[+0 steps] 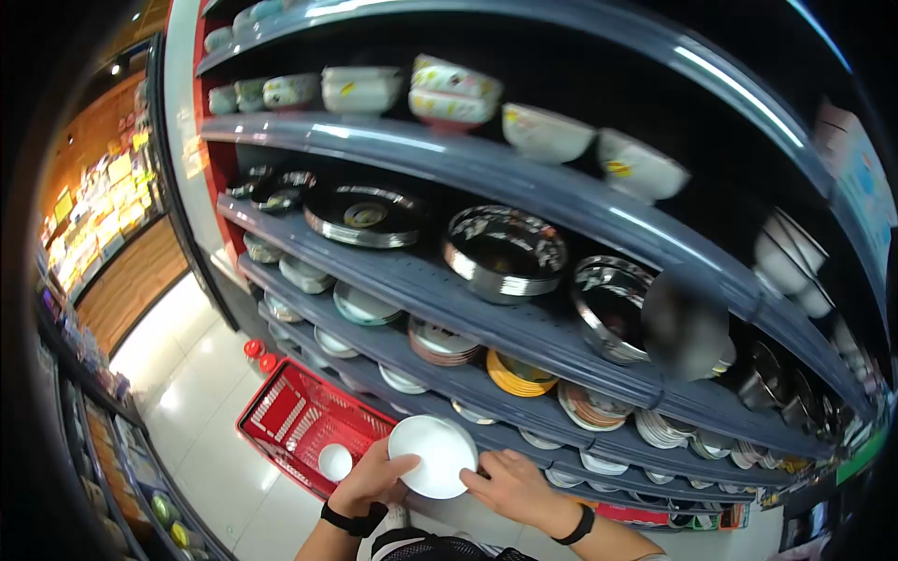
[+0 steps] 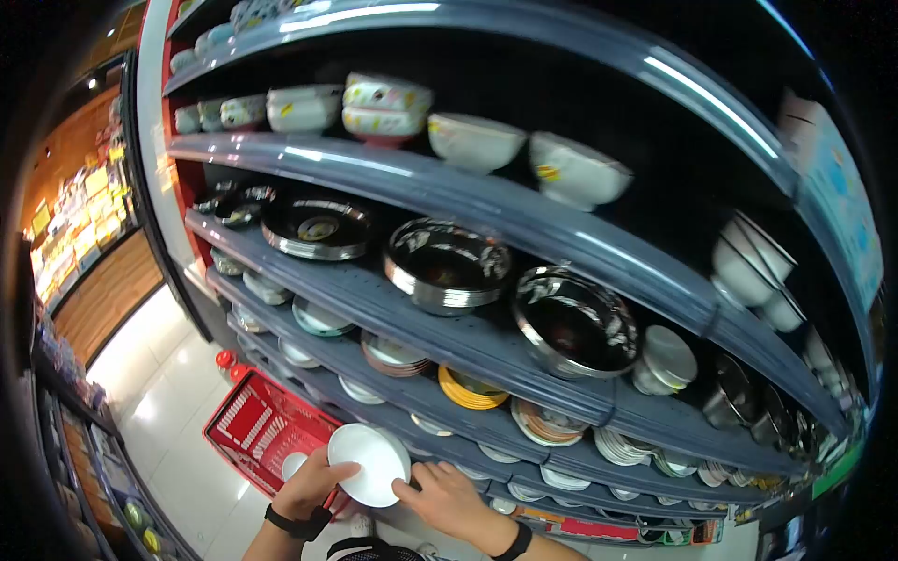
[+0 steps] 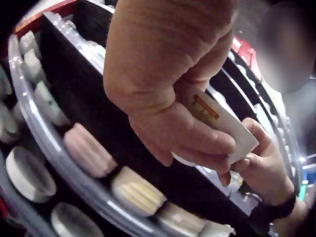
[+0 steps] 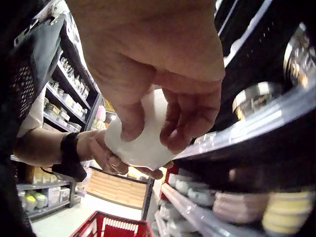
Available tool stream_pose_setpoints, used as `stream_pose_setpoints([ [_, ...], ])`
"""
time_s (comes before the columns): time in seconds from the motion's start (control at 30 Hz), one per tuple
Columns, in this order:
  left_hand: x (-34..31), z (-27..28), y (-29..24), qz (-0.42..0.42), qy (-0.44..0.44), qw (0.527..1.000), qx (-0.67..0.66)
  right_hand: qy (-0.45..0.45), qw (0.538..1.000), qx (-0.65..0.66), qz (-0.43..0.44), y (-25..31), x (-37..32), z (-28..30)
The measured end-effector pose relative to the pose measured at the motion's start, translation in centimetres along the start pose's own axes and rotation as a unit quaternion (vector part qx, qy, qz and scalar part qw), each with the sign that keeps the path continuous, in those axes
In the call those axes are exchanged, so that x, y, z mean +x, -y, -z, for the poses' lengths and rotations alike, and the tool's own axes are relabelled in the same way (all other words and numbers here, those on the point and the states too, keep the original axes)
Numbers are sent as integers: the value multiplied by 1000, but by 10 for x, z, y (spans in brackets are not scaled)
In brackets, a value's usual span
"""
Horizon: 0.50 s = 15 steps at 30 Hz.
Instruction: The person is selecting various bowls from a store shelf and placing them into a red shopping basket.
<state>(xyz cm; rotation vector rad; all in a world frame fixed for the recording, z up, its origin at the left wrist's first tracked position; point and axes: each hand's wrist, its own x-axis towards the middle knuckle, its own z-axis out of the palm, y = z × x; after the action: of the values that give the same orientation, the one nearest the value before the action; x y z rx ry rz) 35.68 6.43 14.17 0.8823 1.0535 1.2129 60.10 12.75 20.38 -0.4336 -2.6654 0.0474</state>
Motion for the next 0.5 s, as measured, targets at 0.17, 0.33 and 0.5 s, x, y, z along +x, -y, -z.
stream_pose_setpoints([
  [0.17,17,-75,-87,-81,79,993,39,-74,985,-154,22,-2,-9,114],
  [0.33,30,-147,-177,-172,192,960,106,-144,958,-247,-4,10,-18,212],
  [0.5,47,-212,-250,-171,283,944,22,-249,935,-243,-65,-11,-10,278],
])
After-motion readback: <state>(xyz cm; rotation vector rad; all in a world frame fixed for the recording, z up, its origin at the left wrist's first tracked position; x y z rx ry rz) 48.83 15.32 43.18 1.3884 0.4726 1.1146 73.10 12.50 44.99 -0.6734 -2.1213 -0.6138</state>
